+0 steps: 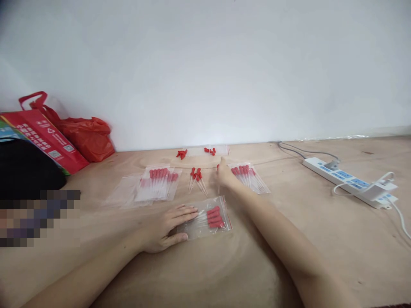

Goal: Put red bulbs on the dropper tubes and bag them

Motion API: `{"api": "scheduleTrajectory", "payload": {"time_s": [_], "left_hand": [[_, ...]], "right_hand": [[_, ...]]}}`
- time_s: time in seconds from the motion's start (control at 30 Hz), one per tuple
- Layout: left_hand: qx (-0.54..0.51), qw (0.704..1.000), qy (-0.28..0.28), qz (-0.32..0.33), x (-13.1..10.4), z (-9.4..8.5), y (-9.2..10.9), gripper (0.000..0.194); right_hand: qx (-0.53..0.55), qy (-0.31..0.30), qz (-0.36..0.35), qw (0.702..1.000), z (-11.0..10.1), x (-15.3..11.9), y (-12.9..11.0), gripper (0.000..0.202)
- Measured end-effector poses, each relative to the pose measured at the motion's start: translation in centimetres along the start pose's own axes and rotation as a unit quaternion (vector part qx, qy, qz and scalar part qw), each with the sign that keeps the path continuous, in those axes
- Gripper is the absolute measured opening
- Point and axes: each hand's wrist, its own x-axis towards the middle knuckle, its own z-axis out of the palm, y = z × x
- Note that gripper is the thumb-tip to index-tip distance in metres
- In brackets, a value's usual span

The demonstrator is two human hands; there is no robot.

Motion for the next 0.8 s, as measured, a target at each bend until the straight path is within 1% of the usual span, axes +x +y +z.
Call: {"api": "scheduleTrajectory", "payload": {"time_s": [0.07, 0.13, 0.17, 0.23, 0.3, 0.37, 0.43, 0.5, 0.57, 0.63, 0.7, 0.8], "left_hand": [[-0.001, 1.0, 0.001, -0.002, 0.0, 0.0, 0.0, 0.048], [0.001, 1.0, 0.0, -0.005, 0.0, 0.1, -0.1, 0.048], [0.004, 1.0, -0.003, -0.006, 0.1, 0.1, -0.1, 0.048], [0.006, 1.0, -0.007, -0.005, 0.1, 0.2, -0.3, 0.048], [0.005, 1.0, -0.009, -0.008, 0.1, 0.2, -0.3, 0.049], [0.006, 1.0, -0.009, -0.01, 0.1, 0.3, -0.3, 0.05], [0.01, 1.0, -0.008, -0.011, 0.1, 0.2, -0.2, 0.052], [0.013, 1.0, -0.005, -0.011, 0.0, 0.3, -0.2, 0.053], [0.012, 1.0, -0.001, -0.014, 0.0, 0.3, -0.2, 0.054], [0.01, 1.0, 0.002, -0.014, 0.0, 0.4, -0.2, 0.055], [0.009, 1.0, 0.004, -0.012, 0.1, 0.4, -0.2, 0.055], [0.01, 1.0, 0.002, -0.01, 0.1, 0.3, -0.2, 0.054]], "right_hand": [[0.041, 0.014, 0.023, 0.999, -1.6, -1.6, 1.8, 0.063], [0.125, 0.018, 0.056, 0.99, -2.7, -3.6, 3.4, 0.063], [0.175, 0.031, 0.063, 0.982, -3.0, -4.6, 4.1, 0.06], [0.275, 0.078, 0.088, 0.954, -3.0, -6.3, 5.0, 0.05], [0.357, 0.123, 0.113, 0.919, -2.5, -7.6, 5.3, 0.04], [0.413, 0.144, 0.124, 0.891, -1.9, -8.3, 5.1, 0.037], [0.448, 0.138, 0.123, 0.875, -1.4, -8.7, 4.6, 0.037], [0.471, 0.115, 0.125, 0.865, -1.1, -9.0, 4.0, 0.037], [0.488, 0.084, 0.125, 0.86, -0.8, -9.4, 3.5, 0.037], [0.493, 0.054, 0.116, 0.861, -0.6, -9.7, 3.2, 0.038], [0.476, 0.027, 0.098, 0.874, -0.4, -10.0, 3.2, 0.038], [0.418, -0.005, 0.071, 0.906, -0.2, -10.2, 3.2, 0.036]]}}
